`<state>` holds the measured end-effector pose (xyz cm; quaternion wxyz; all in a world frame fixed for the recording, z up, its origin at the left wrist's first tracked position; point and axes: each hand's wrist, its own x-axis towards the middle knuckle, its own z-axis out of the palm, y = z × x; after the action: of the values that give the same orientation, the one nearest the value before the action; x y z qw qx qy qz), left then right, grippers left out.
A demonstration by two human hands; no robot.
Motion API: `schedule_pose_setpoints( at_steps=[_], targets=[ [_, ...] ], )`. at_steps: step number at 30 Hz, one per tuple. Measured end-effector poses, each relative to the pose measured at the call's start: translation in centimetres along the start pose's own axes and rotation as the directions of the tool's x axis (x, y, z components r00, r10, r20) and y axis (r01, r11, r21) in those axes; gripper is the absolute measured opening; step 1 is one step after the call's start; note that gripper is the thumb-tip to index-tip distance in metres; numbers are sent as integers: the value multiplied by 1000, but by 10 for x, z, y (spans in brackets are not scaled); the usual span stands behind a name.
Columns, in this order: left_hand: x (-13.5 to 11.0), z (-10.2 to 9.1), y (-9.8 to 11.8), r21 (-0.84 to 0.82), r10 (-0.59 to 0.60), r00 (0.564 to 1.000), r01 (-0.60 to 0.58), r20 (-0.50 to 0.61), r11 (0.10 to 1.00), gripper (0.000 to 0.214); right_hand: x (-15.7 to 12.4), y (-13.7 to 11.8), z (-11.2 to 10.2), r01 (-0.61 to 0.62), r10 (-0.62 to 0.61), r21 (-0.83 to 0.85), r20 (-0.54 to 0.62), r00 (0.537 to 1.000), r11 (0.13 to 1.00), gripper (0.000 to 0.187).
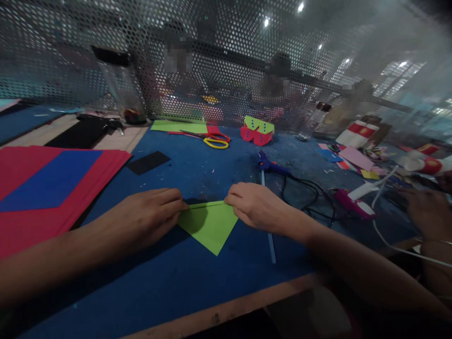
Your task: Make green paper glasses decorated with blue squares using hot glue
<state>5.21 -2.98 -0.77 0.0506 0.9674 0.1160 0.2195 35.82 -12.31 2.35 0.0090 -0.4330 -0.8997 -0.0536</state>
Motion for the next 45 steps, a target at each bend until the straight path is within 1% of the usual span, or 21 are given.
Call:
schedule_pose_setpoints(
  at_steps=[2, 5, 13, 17, 22, 26, 32, 36, 45],
  targets=[
    [1, 0, -1, 29, 39, 999, -40, 24, 999, 30, 1, 0, 2, -1, 1, -8, 3, 1000, 1000, 18],
    [3, -1, -2, 52, 54, 997, -57, 46, 997, 33, 4, 1, 3, 0, 0, -23, 11, 1000, 1000, 21],
    [-1, 7, -10, 74, 51, 998, -54, 45, 996, 34, 7, 3, 4, 2, -2, -21, -16, 1000, 1000, 29],
    [-1, 10, -12, 78, 31, 996, -37, 82, 996, 34, 8, 4, 5, 16, -17, -43, -22, 1000, 999, 30],
    [4, 10, -11, 94, 49, 997, -54, 56, 994, 40, 11, 4, 7, 32, -33, -81, -13, 999, 996, 37],
    [11, 8, -10, 79, 34, 993, -43, 109, 996, 41, 14, 4, 8, 45, -45, -99, -3, 999, 994, 40],
    [15, 11, -12, 97, 17, 990, -31, 142, 995, 42, 16, 4, 9, 64, -64, -108, 3, 998, 992, 49],
    [16, 14, -13, 122, 52, 987, -71, 151, 990, 42, 16, 5, 10, 80, -81, -120, -2, 997, 990, 49],
    [16, 12, -9, 124, 59, 985, -79, 160, 989, 45, 15, 4, 6, 88, -89, -133, 0, 996, 987, 46]
  ],
)
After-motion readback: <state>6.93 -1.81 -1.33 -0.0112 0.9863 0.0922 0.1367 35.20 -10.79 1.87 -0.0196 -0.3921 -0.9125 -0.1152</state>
